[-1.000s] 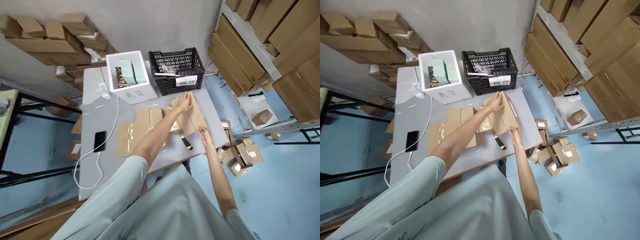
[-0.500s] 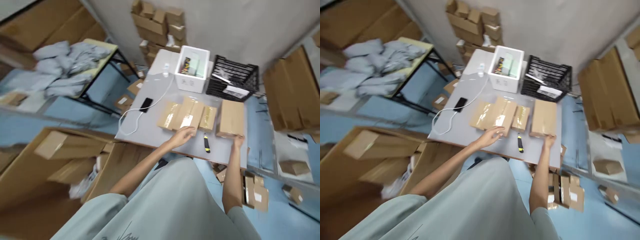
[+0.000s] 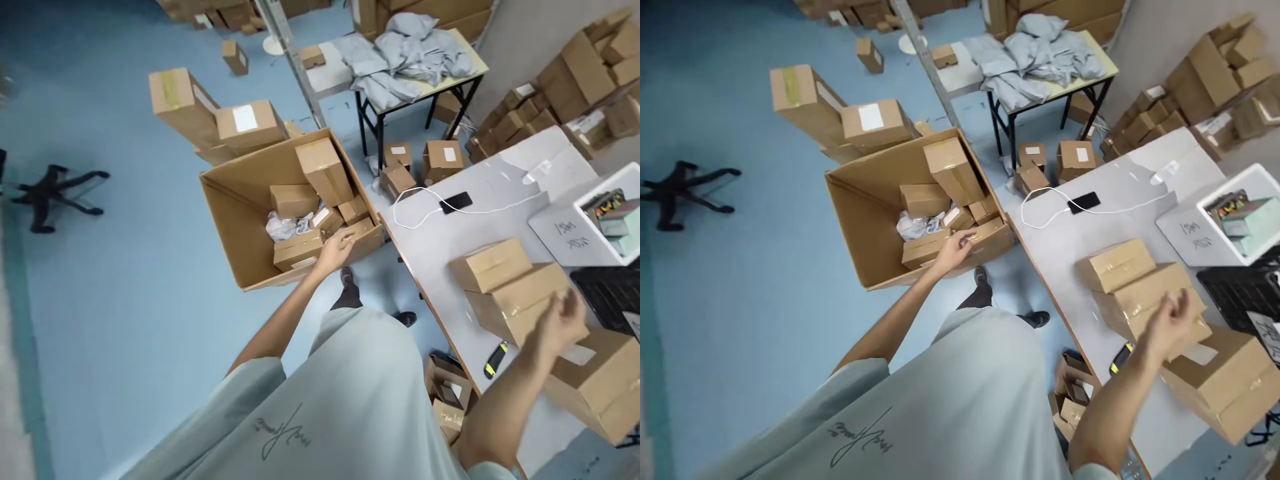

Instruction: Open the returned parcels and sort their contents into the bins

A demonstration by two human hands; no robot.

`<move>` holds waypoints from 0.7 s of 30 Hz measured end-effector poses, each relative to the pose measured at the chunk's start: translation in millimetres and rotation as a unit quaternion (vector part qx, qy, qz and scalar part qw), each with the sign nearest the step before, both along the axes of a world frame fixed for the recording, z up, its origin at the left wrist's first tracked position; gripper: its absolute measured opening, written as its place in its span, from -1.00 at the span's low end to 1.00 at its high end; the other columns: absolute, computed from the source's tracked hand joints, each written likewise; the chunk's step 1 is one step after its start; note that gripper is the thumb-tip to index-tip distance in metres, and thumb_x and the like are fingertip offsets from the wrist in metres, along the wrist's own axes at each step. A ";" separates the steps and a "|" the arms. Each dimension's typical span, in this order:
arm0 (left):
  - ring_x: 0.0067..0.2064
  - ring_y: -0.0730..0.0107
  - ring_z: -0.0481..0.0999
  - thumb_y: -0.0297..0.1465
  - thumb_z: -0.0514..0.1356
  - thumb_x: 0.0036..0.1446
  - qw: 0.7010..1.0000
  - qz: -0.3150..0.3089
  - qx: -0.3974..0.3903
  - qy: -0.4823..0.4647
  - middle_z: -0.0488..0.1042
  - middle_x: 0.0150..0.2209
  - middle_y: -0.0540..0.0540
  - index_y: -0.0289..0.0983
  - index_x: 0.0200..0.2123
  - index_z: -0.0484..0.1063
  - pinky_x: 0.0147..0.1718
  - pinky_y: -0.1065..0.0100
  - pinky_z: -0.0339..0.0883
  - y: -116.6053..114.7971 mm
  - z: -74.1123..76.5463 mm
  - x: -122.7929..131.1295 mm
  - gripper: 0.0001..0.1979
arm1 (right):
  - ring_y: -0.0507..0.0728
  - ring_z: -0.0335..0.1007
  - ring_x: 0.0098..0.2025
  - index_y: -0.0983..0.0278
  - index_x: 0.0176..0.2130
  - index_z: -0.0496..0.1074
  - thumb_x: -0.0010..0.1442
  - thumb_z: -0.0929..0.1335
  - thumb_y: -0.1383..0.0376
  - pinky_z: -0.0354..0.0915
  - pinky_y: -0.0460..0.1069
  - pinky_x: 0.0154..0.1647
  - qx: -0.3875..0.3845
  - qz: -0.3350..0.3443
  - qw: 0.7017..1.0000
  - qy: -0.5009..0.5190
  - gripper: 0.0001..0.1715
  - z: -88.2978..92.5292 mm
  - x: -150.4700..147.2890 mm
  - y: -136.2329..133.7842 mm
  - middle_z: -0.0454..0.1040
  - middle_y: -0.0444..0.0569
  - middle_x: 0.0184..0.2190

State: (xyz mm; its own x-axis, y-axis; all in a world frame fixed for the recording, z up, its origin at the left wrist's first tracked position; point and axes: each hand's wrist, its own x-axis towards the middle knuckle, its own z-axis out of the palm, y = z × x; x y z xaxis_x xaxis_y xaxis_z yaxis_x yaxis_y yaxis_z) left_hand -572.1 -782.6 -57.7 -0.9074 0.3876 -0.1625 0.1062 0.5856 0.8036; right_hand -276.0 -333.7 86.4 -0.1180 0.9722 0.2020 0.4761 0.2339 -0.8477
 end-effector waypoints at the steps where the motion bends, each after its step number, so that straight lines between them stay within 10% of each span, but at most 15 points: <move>1: 0.26 -0.05 0.71 -0.25 0.20 0.44 1.000 0.015 0.010 -0.008 0.69 0.30 -0.27 -0.25 0.27 0.65 0.41 -0.09 0.52 -22.4 -6.2 -17.8 -0.55 | 0.63 0.43 0.54 0.19 0.29 0.66 0.14 0.48 -0.40 0.27 0.59 0.60 -0.021 0.072 0.997 -0.020 0.03 -9.8 -51.2 -30.1 0.62 0.35 0.36; 6: 0.35 -0.05 0.67 -0.23 0.21 0.42 0.991 0.112 0.062 -0.041 0.69 0.33 -0.24 -0.23 0.27 0.63 0.48 -0.12 0.45 -131.8 -36.2 -93.9 -0.54 | 0.44 0.63 0.36 0.24 0.16 0.68 0.24 0.49 -0.36 0.38 0.46 0.56 -0.149 0.425 0.891 -0.055 -0.13 -70.7 -287.2 -201.1 0.71 0.31 0.27; 11: 0.34 -0.03 0.69 -0.28 0.21 0.38 0.974 0.196 0.080 -0.083 0.72 0.27 -0.26 -0.23 0.20 0.63 0.47 -0.12 0.48 -204.0 -62.3 -155.8 -0.59 | 0.43 0.62 0.40 0.20 0.12 0.70 0.17 0.57 -0.32 0.34 0.40 0.62 -0.295 0.516 0.802 -0.064 -0.19 -128.1 -422.0 -313.1 0.72 0.24 0.28; 21: 0.47 -0.10 0.58 -0.25 0.32 0.41 0.941 0.274 0.138 -0.146 0.45 0.54 -0.45 -0.29 0.56 0.33 0.51 -0.16 0.41 -169.8 -132.2 -310.4 -0.28 | 0.46 0.21 0.70 0.41 0.58 0.32 0.33 0.59 -0.10 0.11 0.35 0.75 -0.366 0.503 0.769 -0.147 0.13 -231.2 -612.3 -358.4 0.29 0.41 0.63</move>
State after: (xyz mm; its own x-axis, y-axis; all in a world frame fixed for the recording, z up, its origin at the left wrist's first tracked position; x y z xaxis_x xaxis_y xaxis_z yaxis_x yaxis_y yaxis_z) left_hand -882.5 -952.4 -189.9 -0.9156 -0.0611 -0.3974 -0.3993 0.2537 0.8810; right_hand -888.4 -692.1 -144.8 -0.8213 0.1990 -0.5346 0.5619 0.1210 -0.8183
